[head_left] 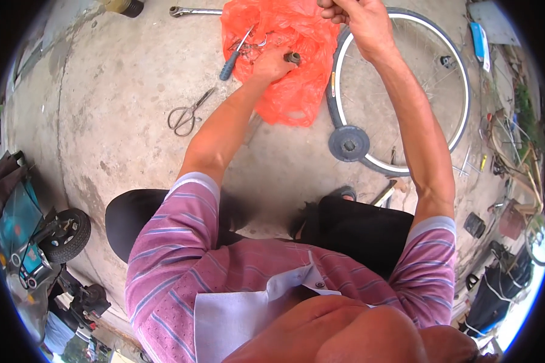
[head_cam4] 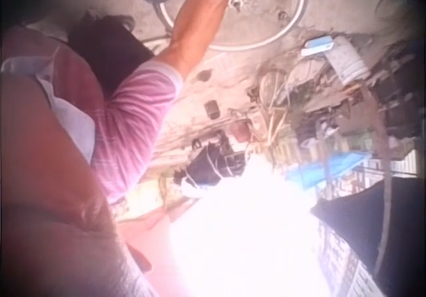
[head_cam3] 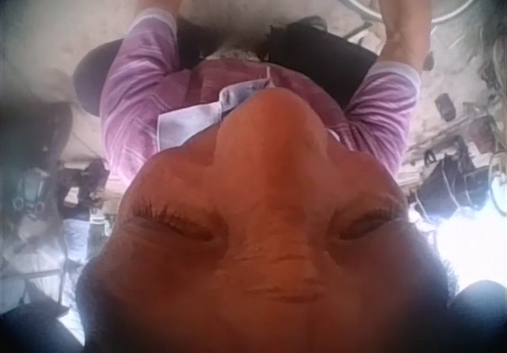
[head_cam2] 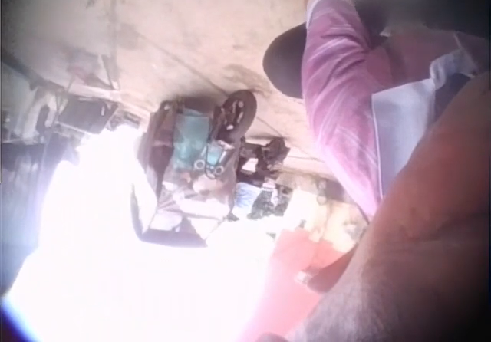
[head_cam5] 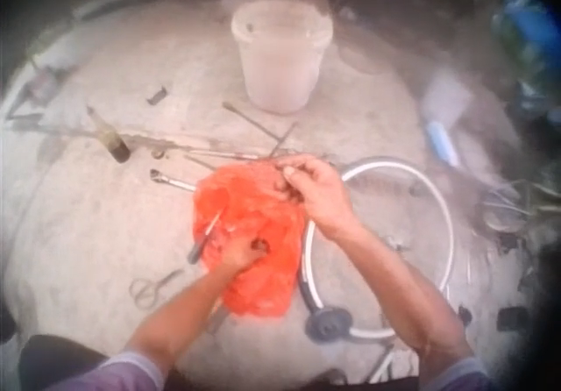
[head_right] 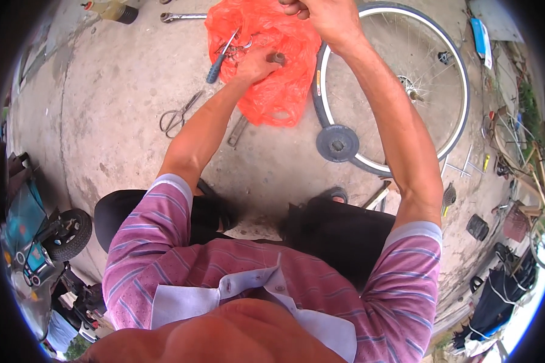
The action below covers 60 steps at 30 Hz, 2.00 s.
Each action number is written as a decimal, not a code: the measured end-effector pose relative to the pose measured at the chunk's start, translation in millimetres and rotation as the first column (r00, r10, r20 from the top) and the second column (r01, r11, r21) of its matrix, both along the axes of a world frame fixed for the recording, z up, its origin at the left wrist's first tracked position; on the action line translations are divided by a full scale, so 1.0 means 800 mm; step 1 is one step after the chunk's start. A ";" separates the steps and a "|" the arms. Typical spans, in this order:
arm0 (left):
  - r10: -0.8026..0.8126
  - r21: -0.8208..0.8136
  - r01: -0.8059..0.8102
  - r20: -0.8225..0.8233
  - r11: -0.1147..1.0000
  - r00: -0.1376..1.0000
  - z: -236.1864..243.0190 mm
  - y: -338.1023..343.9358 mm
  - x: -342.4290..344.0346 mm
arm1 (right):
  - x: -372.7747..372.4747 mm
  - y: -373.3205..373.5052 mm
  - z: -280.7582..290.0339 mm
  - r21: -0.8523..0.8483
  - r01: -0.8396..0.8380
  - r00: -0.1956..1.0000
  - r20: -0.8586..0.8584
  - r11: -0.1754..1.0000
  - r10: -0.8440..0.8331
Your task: The person threads a wire through a small metal bicycle component by hand while seated on the ground.
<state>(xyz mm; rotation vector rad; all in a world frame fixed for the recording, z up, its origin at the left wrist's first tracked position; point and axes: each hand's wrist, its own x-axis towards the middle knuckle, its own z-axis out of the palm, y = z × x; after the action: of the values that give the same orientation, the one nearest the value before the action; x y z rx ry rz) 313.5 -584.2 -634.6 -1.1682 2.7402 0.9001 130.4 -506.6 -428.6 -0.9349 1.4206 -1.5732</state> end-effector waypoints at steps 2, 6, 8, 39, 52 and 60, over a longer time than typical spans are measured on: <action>0.162 0.310 -0.089 -0.217 0.946 0.963 0.014 0.005 0.007 | -0.006 0.016 0.006 0.023 0.011 1.000 0.008 1.000 -0.011; 0.362 0.760 0.099 -0.414 0.642 0.835 0.116 0.001 -0.009 | -0.038 0.031 0.025 0.073 0.044 0.999 -0.030 0.996 -0.042; 0.308 0.739 0.181 -0.472 0.649 0.826 0.189 -0.013 -0.012 | -0.037 0.033 0.043 0.027 0.053 0.999 -0.009 0.998 -0.053; 0.100 0.354 0.233 -0.713 0.906 0.694 0.484 0.034 0.096 | 0.062 0.078 0.214 -0.075 -0.085 0.996 -0.010 0.994 0.085; -0.195 -0.213 0.076 -0.622 0.974 0.758 0.507 0.037 0.114 | 0.106 0.060 0.213 -0.055 -0.380 0.867 0.327 0.923 0.376; -0.205 -0.202 0.100 -0.606 0.974 0.768 0.500 0.040 0.103 | 0.096 0.063 0.208 -0.102 -0.398 0.818 0.410 0.912 0.403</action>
<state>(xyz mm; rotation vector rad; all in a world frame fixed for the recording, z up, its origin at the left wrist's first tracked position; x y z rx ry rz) 395.8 -551.9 -234.8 -0.7199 3.4227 1.2553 207.1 -455.9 -262.1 -0.7741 0.8411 -1.3554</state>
